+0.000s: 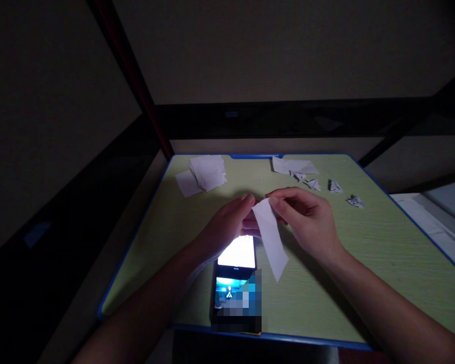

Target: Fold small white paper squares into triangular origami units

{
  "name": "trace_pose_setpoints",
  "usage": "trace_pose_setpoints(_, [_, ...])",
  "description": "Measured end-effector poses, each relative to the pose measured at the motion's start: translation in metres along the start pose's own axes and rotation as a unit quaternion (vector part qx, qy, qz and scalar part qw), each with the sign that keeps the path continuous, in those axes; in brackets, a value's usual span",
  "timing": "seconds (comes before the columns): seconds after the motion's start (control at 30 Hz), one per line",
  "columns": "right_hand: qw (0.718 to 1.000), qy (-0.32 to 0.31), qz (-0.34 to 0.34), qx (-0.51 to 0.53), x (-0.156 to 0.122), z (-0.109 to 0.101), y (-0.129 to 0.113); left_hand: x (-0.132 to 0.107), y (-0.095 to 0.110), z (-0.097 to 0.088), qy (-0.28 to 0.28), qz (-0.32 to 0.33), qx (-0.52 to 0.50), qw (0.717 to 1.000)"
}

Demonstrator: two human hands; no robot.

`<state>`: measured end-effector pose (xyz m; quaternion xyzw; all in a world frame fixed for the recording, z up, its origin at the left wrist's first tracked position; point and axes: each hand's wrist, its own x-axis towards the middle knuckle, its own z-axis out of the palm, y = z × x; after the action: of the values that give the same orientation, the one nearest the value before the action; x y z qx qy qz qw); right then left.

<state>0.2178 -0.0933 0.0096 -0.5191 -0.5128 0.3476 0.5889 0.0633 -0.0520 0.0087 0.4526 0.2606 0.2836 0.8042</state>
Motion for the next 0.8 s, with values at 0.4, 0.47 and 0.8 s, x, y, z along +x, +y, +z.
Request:
trace_pose_setpoints(0.4, [1.000,-0.005,-0.009,-0.011,-0.004,0.003,-0.005,-0.004,0.005,0.004,-0.033,-0.016,-0.003,0.999])
trace_pose_setpoints(0.47, [1.000,-0.010,-0.003,0.003,-0.003,0.002,-0.005,-0.005,0.005,0.002,-0.031,-0.029,0.010,0.999])
trace_pose_setpoints(0.8, [0.995,-0.037,0.047,0.085,0.005,-0.003,0.006,-0.008,0.007,0.003,-0.014,-0.020,0.088,0.996])
